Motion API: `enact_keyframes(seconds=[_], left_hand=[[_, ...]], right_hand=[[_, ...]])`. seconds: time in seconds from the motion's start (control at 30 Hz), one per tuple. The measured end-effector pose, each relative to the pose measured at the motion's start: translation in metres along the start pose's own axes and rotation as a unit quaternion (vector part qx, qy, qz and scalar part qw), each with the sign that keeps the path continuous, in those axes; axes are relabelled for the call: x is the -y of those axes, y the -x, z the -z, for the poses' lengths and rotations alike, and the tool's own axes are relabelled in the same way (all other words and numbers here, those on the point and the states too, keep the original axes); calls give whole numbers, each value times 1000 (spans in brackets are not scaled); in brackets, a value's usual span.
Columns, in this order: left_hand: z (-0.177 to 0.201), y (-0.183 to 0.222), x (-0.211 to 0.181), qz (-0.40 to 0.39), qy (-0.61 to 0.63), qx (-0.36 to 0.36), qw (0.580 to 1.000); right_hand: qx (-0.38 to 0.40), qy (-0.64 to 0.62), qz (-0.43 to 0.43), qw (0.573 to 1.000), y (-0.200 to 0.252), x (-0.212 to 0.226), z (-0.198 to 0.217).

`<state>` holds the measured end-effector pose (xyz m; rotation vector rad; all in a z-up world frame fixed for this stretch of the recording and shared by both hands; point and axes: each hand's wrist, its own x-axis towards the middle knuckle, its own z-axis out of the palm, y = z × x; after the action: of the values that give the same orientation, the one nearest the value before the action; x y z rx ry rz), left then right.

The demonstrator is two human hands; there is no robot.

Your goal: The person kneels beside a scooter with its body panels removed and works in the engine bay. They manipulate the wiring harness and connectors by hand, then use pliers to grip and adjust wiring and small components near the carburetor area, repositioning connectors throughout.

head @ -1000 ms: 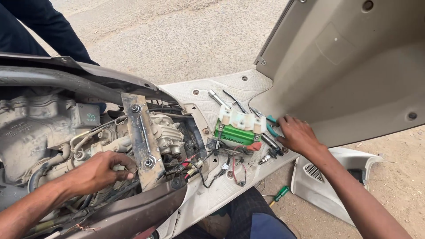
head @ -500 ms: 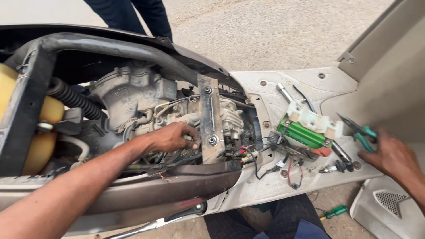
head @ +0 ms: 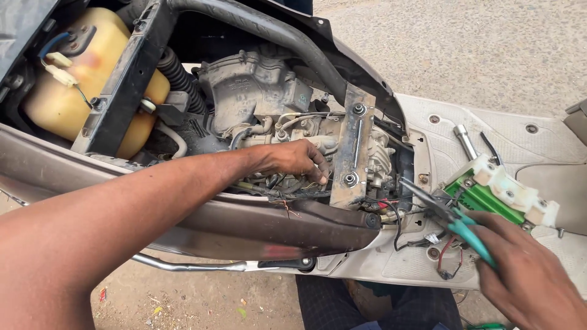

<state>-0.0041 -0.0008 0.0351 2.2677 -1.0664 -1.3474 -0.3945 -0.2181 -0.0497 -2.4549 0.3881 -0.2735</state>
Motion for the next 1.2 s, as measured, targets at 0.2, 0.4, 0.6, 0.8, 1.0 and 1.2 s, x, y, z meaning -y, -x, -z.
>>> enact_keyframes(seconds=[0.2,0.4,0.6,0.8,1.0,1.2], left_hand=[[2,-1,3,4,17,5,1000],[2,-8,8,-6,3,16,1000],[2,1,-5,2,-28,12,1000],[-1,1,0,-8,-66,6,998],[-1,0,16,29,49,-8,998],[-10,10,14,73,106,-61,990]], right_hand=[[29,164,109,980,-83,126,3],[37,206,134,969,-98,128,-20],[209,-12,-105,972,-113,97,-27],[223,-332,-186,897,-112,88,-38],[91,-16,87,992,-123,117,-28],[240,43,11,970,-154,150,10]])
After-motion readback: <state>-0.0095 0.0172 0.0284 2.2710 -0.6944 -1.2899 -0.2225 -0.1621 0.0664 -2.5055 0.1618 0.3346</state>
